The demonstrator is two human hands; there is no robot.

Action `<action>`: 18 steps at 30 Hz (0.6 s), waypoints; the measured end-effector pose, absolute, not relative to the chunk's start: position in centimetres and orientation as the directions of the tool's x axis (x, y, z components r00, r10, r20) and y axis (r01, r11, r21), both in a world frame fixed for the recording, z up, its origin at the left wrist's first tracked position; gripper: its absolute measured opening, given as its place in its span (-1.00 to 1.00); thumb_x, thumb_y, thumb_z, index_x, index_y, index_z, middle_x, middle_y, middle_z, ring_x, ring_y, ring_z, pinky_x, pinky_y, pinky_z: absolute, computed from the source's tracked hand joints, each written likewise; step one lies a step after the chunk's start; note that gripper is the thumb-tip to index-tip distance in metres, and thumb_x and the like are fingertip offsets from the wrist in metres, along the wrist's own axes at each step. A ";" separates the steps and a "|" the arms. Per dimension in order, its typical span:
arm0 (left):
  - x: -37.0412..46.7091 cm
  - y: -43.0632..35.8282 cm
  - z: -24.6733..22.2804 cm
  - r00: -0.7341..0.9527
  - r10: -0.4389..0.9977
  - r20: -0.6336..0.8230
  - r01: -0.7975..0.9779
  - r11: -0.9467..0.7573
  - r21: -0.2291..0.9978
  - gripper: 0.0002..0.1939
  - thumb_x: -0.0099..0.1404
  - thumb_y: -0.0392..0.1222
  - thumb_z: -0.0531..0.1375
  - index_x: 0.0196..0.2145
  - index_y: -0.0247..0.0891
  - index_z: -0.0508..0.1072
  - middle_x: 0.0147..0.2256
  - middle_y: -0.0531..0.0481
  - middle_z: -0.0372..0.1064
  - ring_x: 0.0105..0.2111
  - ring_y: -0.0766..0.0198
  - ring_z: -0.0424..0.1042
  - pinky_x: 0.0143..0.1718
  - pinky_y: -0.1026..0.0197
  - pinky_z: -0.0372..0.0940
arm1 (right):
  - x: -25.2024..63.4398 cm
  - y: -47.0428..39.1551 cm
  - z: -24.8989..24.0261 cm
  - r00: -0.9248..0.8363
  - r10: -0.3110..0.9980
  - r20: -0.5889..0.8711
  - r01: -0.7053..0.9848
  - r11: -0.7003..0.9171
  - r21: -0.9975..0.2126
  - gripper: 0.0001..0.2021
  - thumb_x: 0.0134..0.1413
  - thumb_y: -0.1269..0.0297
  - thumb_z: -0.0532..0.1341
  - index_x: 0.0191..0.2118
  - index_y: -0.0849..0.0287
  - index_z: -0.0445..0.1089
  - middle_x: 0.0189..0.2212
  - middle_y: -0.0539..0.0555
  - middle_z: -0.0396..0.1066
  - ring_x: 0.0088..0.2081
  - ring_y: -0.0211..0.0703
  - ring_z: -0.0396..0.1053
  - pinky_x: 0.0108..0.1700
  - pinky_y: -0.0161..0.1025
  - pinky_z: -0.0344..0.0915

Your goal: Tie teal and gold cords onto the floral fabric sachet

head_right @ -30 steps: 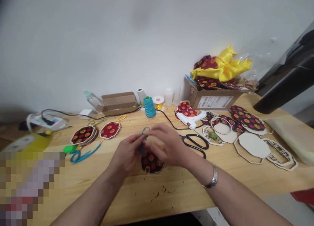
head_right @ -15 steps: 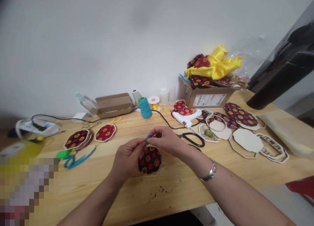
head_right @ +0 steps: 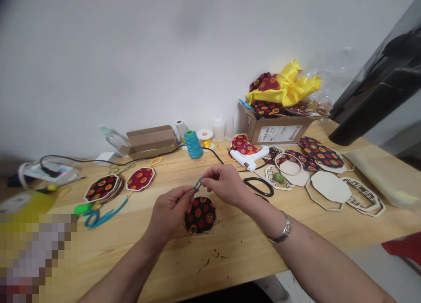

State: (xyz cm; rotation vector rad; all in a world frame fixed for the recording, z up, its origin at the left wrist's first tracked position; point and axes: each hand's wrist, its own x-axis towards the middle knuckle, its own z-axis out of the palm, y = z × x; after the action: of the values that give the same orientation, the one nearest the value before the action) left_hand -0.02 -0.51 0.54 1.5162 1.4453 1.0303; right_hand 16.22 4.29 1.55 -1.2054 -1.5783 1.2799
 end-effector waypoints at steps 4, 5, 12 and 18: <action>0.1 -0.5 0.6 0.016 1.000 0.017 0.329 -0.021 0.944 -0.81 0.19 -0.13 0.14 -0.47 -0.20 0.51 -0.65 0.11 0.25 -0.61 0.34 0.21 -0.53 0.32 0.11 | 16.1 3.7 1.5 -0.233 0.956 0.179 0.357 0.255 -0.898 -0.91 -0.07 0.36 0.19 -0.49 0.23 0.41 -0.62 -0.01 0.39 -0.56 -0.32 0.30 -0.49 -0.37 0.21; 0.1 -0.6 0.6 0.012 1.000 0.010 0.319 -0.013 0.948 -0.81 0.18 -0.13 0.14 -0.47 -0.20 0.51 -0.65 0.10 0.26 -0.62 0.34 0.21 -0.54 0.32 0.10 | 16.1 3.6 1.5 -0.226 0.949 0.218 0.392 0.294 -0.872 -0.91 -0.06 0.38 0.18 -0.49 0.23 0.41 -0.61 -0.01 0.39 -0.55 -0.32 0.30 -0.49 -0.37 0.20; 0.1 -0.5 0.2 0.010 1.000 0.001 0.273 -0.004 0.962 -0.83 0.18 -0.14 0.15 -0.45 -0.20 0.51 -0.62 0.09 0.31 -0.60 0.34 0.24 -0.50 0.31 0.13 | 16.3 3.2 2.3 -0.275 0.924 0.266 0.419 0.364 -0.832 -0.89 -0.04 0.37 0.19 -0.51 0.22 0.41 -0.64 -0.03 0.36 -0.57 -0.34 0.24 -0.51 -0.38 0.15; -0.1 -0.2 0.2 -0.056 0.996 0.067 0.260 -0.051 0.964 -0.78 0.17 -0.22 0.16 -0.21 -0.19 0.51 -0.32 -0.04 0.48 -0.29 0.22 0.40 -0.17 0.23 0.21 | 16.8 3.2 3.2 -0.294 0.920 0.260 0.385 0.362 -0.849 -0.90 -0.04 0.39 0.20 -0.51 0.23 0.41 -0.66 -0.04 0.36 -0.59 -0.35 0.23 -0.53 -0.40 0.14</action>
State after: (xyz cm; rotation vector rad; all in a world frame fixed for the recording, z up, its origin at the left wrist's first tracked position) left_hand -0.14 -0.21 0.17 1.4154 1.4212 1.1668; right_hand 16.81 3.23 3.19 -1.1401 -1.8490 0.8715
